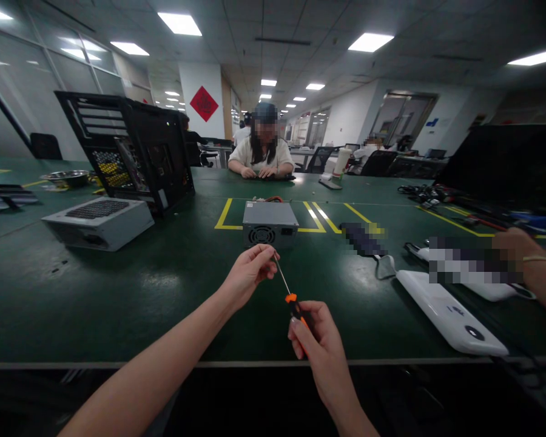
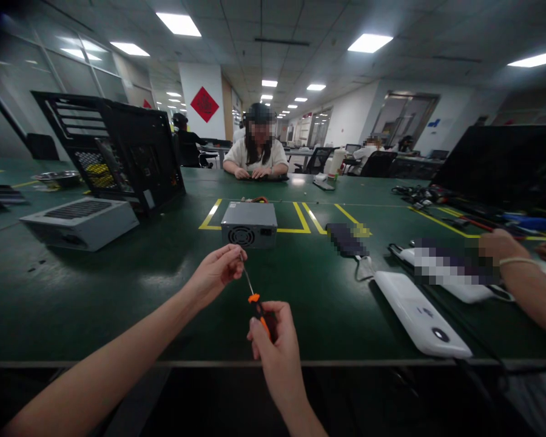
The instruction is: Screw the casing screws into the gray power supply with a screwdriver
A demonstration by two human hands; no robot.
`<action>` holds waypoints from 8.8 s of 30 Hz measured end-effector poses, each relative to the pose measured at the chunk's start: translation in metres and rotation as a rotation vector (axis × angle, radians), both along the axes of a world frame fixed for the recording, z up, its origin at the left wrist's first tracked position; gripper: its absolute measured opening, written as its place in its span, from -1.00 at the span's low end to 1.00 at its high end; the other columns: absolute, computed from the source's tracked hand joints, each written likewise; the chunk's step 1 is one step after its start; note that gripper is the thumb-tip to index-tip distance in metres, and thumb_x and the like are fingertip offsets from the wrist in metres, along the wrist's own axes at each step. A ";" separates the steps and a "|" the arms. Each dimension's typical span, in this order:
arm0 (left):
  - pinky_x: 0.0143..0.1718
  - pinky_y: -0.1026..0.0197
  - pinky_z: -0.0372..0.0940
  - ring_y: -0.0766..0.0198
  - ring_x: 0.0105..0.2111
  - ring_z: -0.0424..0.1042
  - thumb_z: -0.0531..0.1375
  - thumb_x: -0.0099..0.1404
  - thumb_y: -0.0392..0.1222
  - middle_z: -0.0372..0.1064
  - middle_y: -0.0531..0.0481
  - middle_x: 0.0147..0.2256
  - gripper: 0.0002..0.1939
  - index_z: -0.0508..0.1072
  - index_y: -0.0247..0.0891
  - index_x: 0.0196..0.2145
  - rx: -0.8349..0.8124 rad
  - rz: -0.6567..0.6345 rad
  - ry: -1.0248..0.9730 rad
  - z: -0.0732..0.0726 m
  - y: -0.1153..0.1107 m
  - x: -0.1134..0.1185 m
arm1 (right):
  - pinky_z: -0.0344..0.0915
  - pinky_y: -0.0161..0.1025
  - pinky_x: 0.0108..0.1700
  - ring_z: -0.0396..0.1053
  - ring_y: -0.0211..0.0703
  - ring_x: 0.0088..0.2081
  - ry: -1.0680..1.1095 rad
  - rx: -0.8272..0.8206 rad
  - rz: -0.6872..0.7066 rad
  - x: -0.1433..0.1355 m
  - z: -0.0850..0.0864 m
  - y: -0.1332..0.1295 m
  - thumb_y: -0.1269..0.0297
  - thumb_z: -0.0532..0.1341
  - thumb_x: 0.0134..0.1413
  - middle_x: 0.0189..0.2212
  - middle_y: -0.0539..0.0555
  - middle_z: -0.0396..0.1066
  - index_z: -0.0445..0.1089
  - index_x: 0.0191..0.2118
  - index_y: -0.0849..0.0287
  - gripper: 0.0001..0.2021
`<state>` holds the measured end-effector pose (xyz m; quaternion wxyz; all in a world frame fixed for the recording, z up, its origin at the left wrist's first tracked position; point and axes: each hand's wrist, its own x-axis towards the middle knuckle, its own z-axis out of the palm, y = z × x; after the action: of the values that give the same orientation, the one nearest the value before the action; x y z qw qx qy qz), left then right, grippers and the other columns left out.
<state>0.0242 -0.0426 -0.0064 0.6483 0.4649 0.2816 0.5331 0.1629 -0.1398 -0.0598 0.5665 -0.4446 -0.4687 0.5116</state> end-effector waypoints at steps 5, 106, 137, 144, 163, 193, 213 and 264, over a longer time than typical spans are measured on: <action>-0.58 0.46 0.14 0.54 -0.55 0.25 0.26 0.12 -0.09 0.34 0.06 -0.37 -0.77 0.44 -0.31 -0.33 -0.035 0.017 -0.016 -0.001 0.002 0.000 | 0.02 -0.45 -0.64 0.10 -0.46 -0.65 0.021 -0.010 0.004 -0.002 0.007 0.000 0.04 0.14 0.08 -0.50 -0.07 0.28 0.23 -0.20 0.15 -0.71; -0.73 0.58 0.11 0.58 -0.66 0.23 0.18 0.23 -0.28 0.45 -0.08 -0.41 -0.88 0.48 -0.40 -0.37 -0.255 -0.091 -0.257 0.010 -0.010 -0.010 | 0.31 -0.28 -0.10 0.31 -0.24 -0.12 -0.723 0.667 -0.327 0.013 0.025 -0.018 0.48 0.08 0.12 -0.16 0.07 0.28 0.29 -0.12 0.09 -0.77; -0.71 0.56 0.08 0.59 -0.64 0.22 0.32 0.06 -0.16 0.39 0.02 -0.43 -0.78 0.44 -0.36 -0.40 -0.166 -0.082 -0.132 0.006 -0.009 -0.009 | 0.42 -0.23 -0.12 0.35 -0.20 -0.09 -0.713 0.702 -0.297 0.016 0.026 -0.027 0.49 0.06 0.12 -0.10 0.11 0.30 0.28 -0.07 0.13 -0.73; -0.70 0.55 0.07 0.59 -0.63 0.22 0.33 0.05 -0.15 0.37 0.04 -0.41 -0.76 0.45 -0.33 -0.36 -0.160 -0.052 -0.117 0.006 -0.009 -0.008 | 0.42 -0.21 -0.10 0.37 -0.20 -0.11 -0.735 0.689 -0.290 0.018 0.025 -0.025 0.48 0.07 0.11 -0.09 0.12 0.28 0.28 -0.09 0.12 -0.75; -0.70 0.56 0.08 0.60 -0.62 0.20 0.31 0.08 -0.16 0.34 0.04 -0.41 -0.78 0.47 -0.35 -0.34 -0.185 -0.067 -0.141 0.004 -0.008 -0.008 | 0.38 -0.25 -0.07 0.33 -0.19 -0.05 -0.824 0.762 -0.307 0.017 0.028 -0.019 0.54 0.09 0.07 -0.10 0.14 0.30 0.30 -0.09 0.15 -0.71; -0.66 0.50 0.10 0.57 -0.60 0.24 0.25 0.15 -0.13 0.40 -0.07 -0.27 -0.72 0.47 -0.30 -0.20 -0.168 0.048 0.040 -0.006 0.011 -0.007 | 0.41 -0.20 -0.11 0.39 -0.17 -0.11 -0.925 0.846 -0.298 0.033 0.035 0.017 0.45 0.07 0.11 -0.14 0.14 0.36 0.31 -0.09 0.14 -0.75; 0.16 -0.05 -0.07 0.06 0.17 0.07 -0.02 0.32 -0.25 0.16 -0.16 0.14 -0.59 0.25 -0.19 0.11 0.994 0.464 1.324 -0.011 0.083 -0.011 | 0.39 -0.18 -0.11 0.39 -0.17 -0.15 -1.067 0.957 -0.374 0.068 0.042 0.062 0.46 0.11 0.06 -0.17 0.13 0.37 0.30 -0.10 0.15 -0.75; 0.12 -0.04 0.03 0.06 0.12 0.12 -0.02 0.33 -0.23 0.17 -0.17 0.11 -0.57 0.19 -0.23 0.15 1.132 0.653 1.614 -0.018 0.048 -0.020 | 0.42 -0.24 -0.18 0.42 -0.17 -0.19 -1.234 0.875 -0.364 0.059 0.024 0.061 0.42 0.06 0.13 -0.18 0.15 0.38 0.26 -0.09 0.20 -0.78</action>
<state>0.0039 0.0058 -0.0245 -0.2222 0.8213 0.4525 0.2671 0.2219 -0.0792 -0.0360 0.4020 -0.4550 -0.7781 -0.1611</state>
